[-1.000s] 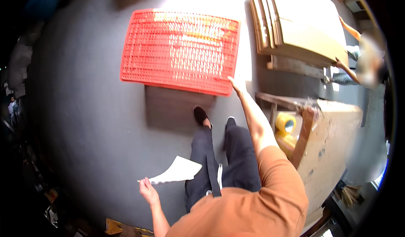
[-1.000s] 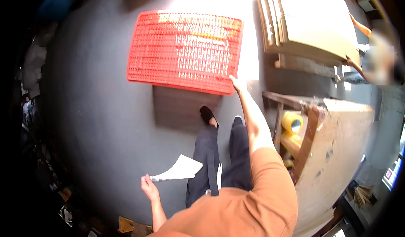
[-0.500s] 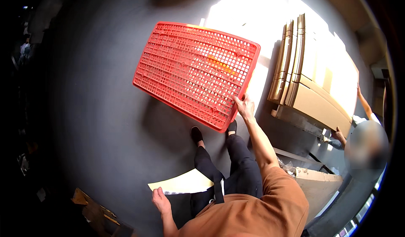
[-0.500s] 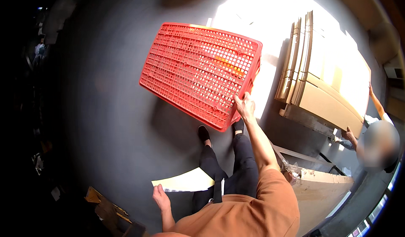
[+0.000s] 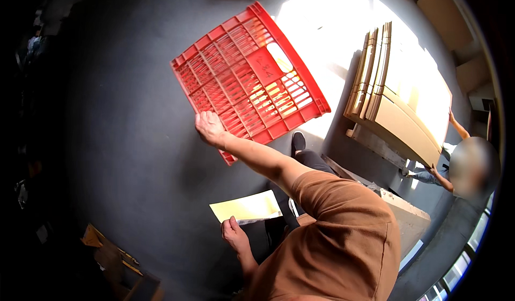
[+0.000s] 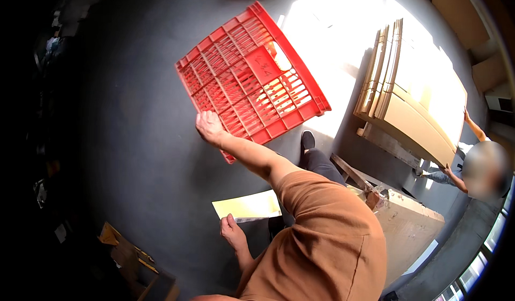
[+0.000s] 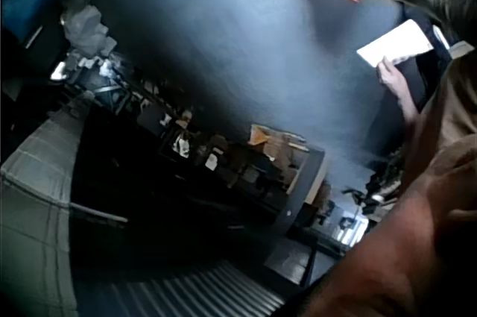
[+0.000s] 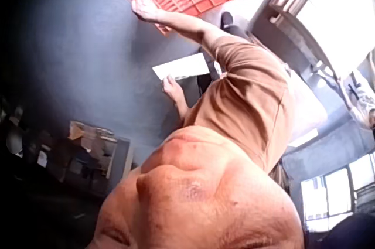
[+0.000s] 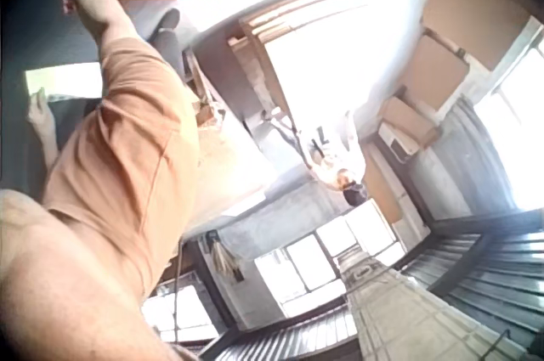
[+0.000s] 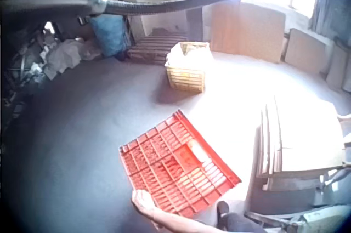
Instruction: The person applies barcode stickers to large cardboard boxes labeled 'habitat'. They peel individual stickers from a sheet and press them onto the top surface of the boxes. The person also moves a red plastic crate and handles yellow paper sheets during the process.
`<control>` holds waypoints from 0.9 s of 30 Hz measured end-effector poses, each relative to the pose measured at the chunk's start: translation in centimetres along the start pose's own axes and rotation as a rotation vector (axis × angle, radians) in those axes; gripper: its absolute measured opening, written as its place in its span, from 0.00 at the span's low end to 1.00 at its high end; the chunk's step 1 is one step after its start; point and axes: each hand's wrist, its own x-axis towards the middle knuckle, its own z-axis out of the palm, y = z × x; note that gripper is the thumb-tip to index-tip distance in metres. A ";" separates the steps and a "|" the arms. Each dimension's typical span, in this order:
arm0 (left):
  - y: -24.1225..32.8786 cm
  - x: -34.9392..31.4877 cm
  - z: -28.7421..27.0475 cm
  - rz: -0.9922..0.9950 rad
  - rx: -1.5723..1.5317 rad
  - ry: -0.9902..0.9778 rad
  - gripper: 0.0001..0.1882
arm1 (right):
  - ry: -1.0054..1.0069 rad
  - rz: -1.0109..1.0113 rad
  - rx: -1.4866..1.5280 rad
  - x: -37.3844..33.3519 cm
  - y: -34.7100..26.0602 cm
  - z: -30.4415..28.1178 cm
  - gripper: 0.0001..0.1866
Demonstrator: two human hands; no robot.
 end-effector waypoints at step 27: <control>19.2 7.6 28.6 -0.748 1.076 -0.984 0.19 | -0.995 0.536 -0.047 -7.7 66.7 15.3 0.22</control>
